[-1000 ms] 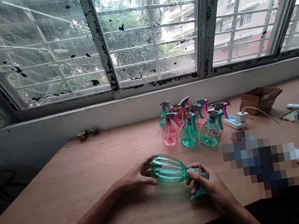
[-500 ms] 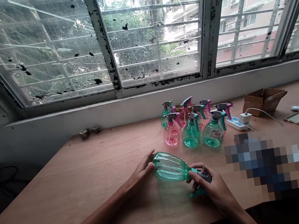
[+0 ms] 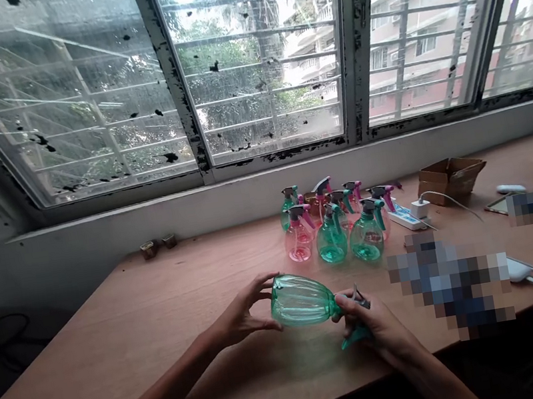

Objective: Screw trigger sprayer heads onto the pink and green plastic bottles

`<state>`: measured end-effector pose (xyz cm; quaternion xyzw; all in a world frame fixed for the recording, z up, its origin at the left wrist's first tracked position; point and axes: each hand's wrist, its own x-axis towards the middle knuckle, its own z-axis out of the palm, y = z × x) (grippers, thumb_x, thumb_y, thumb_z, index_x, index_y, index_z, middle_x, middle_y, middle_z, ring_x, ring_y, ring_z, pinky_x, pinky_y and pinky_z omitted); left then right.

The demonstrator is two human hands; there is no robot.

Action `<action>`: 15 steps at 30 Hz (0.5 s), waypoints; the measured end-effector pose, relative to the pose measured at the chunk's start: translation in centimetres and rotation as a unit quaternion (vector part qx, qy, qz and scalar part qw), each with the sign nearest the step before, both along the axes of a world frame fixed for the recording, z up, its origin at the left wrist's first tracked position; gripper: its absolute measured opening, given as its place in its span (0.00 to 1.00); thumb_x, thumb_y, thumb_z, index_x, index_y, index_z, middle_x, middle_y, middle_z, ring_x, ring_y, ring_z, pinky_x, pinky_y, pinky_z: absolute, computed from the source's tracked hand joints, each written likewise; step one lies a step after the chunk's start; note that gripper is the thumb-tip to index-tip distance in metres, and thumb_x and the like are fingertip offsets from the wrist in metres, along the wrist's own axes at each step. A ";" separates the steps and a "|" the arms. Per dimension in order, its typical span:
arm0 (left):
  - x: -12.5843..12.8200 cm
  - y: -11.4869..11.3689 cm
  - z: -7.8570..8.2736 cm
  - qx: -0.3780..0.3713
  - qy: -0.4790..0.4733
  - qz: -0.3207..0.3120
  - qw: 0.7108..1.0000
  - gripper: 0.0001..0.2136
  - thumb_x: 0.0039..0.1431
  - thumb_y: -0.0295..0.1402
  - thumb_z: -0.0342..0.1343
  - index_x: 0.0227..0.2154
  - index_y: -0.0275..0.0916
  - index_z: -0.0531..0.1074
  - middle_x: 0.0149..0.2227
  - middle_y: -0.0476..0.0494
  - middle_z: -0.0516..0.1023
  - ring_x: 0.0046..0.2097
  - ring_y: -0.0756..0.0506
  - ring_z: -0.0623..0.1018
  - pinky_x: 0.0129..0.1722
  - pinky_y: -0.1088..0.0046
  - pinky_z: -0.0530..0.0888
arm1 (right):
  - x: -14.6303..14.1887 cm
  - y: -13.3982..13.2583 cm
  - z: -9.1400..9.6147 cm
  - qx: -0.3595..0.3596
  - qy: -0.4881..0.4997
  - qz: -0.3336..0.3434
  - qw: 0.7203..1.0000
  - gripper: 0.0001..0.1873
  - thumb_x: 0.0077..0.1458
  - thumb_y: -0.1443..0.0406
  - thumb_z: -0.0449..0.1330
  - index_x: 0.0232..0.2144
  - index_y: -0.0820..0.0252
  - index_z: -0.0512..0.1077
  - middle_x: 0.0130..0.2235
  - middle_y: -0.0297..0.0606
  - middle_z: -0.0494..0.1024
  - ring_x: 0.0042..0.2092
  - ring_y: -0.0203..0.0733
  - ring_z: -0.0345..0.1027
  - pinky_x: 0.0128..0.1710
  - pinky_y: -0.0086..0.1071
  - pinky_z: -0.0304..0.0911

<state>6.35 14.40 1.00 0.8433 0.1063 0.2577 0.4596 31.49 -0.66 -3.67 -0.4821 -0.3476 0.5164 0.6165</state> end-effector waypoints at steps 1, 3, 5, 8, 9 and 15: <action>-0.1 0.0 0.2 0.017 0.001 -0.002 1.000 0.42 0.45 0.36 0.77 0.63 0.50 0.63 0.61 0.36 0.70 0.62 0.32 0.71 0.59 0.54 0.71 | -0.1 0.1 0.0 0.001 0.007 -0.001 1.000 0.23 0.48 0.47 0.71 0.29 0.61 0.76 0.23 0.33 0.76 0.21 0.34 0.65 0.16 0.23 0.48; -0.3 0.1 0.4 0.052 0.001 -0.002 0.999 0.43 0.44 0.35 0.77 0.63 0.50 0.62 0.62 0.36 0.69 0.61 0.32 0.71 0.58 0.55 0.72 | -0.2 0.2 0.0 0.004 0.023 0.000 1.000 0.22 0.47 0.48 0.72 0.29 0.61 0.77 0.25 0.33 0.78 0.22 0.35 0.66 0.18 0.24 0.51; -0.4 0.2 0.1 0.087 0.001 0.006 0.996 0.44 0.45 0.35 0.76 0.64 0.50 0.61 0.63 0.36 0.66 0.62 0.32 0.70 0.58 0.55 0.72 | -0.3 0.3 0.2 0.016 0.033 0.005 0.999 0.21 0.47 0.49 0.73 0.31 0.60 0.77 0.26 0.33 0.78 0.23 0.35 0.66 0.21 0.25 0.56; -0.1 0.1 -0.9 0.133 0.010 0.024 0.991 0.44 0.46 0.35 0.76 0.64 0.48 0.60 0.62 0.35 0.66 0.61 0.32 0.70 0.58 0.55 0.71 | -0.2 0.1 1.0 0.034 0.006 0.018 0.999 0.22 0.47 0.48 0.73 0.32 0.59 0.78 0.27 0.34 0.79 0.24 0.36 0.66 0.26 0.28 0.61; 0.1 0.0 -1.3 0.145 0.016 0.033 0.989 0.43 0.46 0.34 0.75 0.64 0.48 0.60 0.62 0.35 0.66 0.60 0.32 0.71 0.58 0.55 0.71 | -0.1 -0.1 1.4 0.034 -0.001 0.020 0.999 0.23 0.48 0.46 0.71 0.33 0.59 0.78 0.28 0.35 0.79 0.25 0.38 0.67 0.27 0.30 0.63; 0.7 0.3 -2.1 0.176 0.050 0.103 0.978 0.42 0.47 0.36 0.73 0.65 0.48 0.61 0.62 0.38 0.69 0.60 0.33 0.72 0.60 0.54 0.70 | 0.3 -1.5 2.9 0.073 0.012 0.087 0.993 0.42 0.54 0.31 0.47 0.44 0.53 0.82 0.46 0.49 0.84 0.49 0.59 0.76 0.43 0.45 0.70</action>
